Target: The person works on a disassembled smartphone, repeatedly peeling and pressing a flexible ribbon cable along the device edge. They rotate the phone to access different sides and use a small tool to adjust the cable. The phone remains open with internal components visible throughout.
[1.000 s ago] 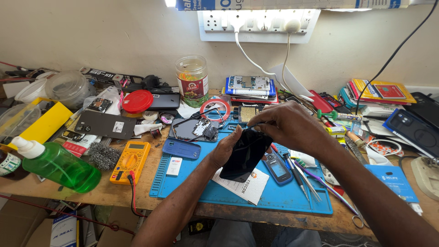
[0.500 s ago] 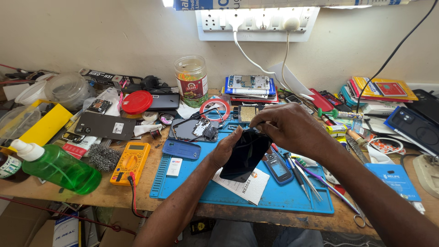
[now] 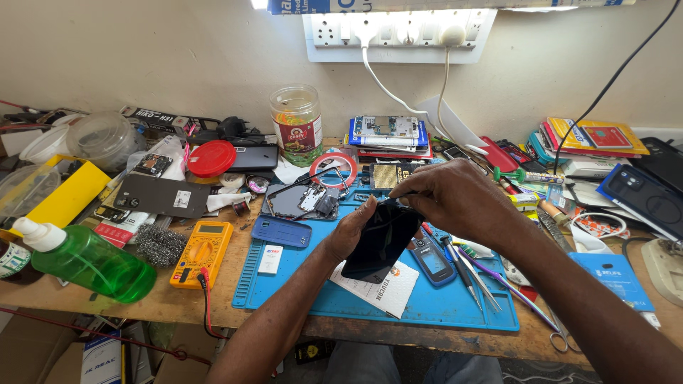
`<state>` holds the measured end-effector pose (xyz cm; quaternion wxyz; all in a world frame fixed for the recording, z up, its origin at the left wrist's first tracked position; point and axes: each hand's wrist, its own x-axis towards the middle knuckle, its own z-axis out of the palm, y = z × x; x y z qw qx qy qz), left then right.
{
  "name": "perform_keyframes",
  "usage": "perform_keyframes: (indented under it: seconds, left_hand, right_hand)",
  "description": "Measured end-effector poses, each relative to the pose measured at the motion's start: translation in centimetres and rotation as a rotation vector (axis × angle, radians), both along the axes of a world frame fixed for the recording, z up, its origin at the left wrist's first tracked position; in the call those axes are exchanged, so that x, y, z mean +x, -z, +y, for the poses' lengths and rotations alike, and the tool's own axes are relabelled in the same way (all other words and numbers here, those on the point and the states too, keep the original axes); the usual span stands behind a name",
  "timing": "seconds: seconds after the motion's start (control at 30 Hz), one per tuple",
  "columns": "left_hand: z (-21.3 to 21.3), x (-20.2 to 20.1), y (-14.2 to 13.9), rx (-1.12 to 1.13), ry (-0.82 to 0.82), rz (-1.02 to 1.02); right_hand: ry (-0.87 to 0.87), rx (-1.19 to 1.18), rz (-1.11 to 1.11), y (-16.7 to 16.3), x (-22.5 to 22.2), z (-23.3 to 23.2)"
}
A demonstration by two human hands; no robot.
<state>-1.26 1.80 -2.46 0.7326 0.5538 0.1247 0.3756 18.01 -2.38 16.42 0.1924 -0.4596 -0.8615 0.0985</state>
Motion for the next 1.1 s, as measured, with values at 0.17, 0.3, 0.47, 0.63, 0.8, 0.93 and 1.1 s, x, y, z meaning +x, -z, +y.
perform_keyframes:
  seconds: [0.17,0.3,0.47,0.63,0.8,0.93,1.1]
  left_hand:
    - [-0.20,0.13,-0.32,-0.009,0.014,-0.018]
    - [-0.26,0.22,-0.64,-0.026,0.047,-0.054]
    - [-0.30,0.37,-0.78,-0.049,0.083,-0.086]
    - [-0.34,0.25,-0.79,-0.018,0.082,-0.078]
    - [-0.38,0.51,-0.73,-0.031,0.073,-0.085]
    - [-0.25,0.47,-0.42,-0.035,0.053,-0.063]
    - [-0.19,0.43,-0.05,-0.024,0.052,-0.061]
  right_hand:
    - [-0.048,0.033,-0.018,0.51,0.36,0.03]
    - [-0.056,0.095,-0.027,0.73,0.33,-0.09]
    - [-0.058,0.061,-0.118,0.71,-0.03,0.05]
    - [-0.072,0.054,-0.163,0.55,-0.25,0.35]
    - [-0.057,0.008,-0.225,0.30,-0.36,0.55]
    - [-0.063,-0.006,-0.206,0.22,-0.39,0.59]
    - [-0.093,0.007,-0.187,0.51,-0.16,0.65]
